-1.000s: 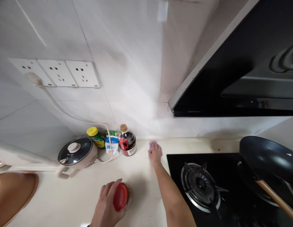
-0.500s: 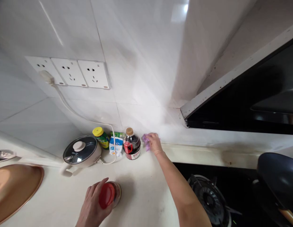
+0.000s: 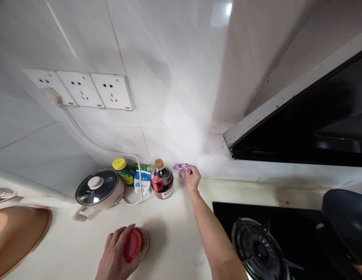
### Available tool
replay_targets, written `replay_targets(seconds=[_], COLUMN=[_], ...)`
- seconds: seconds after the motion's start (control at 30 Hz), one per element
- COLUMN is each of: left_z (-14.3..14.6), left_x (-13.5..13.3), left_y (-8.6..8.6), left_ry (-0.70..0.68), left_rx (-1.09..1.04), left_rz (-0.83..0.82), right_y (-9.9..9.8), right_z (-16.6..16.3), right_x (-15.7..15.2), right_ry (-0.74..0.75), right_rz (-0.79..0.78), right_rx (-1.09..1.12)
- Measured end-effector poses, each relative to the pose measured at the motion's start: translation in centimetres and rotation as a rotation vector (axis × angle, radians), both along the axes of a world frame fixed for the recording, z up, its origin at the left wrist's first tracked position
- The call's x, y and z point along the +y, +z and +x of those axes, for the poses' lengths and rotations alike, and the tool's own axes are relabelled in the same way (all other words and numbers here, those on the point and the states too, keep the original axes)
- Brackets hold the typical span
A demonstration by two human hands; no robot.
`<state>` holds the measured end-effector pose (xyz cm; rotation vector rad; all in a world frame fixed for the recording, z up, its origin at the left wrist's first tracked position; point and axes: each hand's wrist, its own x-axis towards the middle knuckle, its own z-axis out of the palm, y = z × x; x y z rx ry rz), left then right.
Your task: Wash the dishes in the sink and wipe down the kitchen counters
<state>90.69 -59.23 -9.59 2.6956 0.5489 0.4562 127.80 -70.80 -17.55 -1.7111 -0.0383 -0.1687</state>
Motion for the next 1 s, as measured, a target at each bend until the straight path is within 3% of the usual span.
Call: replay_targets(seconds=[0.1,0.23,0.43,0.63,0.83,1.0], left_z=[0.0,0.0,-0.1,0.0,-0.1,-0.1], left_x=[-0.1,-0.2,-0.1,-0.2,-0.1,-0.1], left_y=[-0.2,-0.2,-0.2,-0.1,-0.2,-0.6], left_ry=[0.023,0.030,0.021,0.019,0.018,0.027], left_rx=[0.016,0.015,0.020,0.008,0.012,-0.010], left_rz=[-0.008,-0.022,-0.042,-0.016,-0.011,-0.026], right_y=[-1.4,-2.8,-1.1,-1.3,-0.3,0.3], right_z=[-0.7,-1.9,0.3,-1.6,-0.3,-0.9], right_x=[2.0,1.3,2.2,2.2,2.4,-0.8], right_ry=[-0.118,-0.174,-0.113,-0.118,-0.088,-0.180], right_rz=[0.016,0.039,0.127,0.204,0.252,0.214], right_rx=[0.150,0.256,0.278,0.380,0.364,0.336])
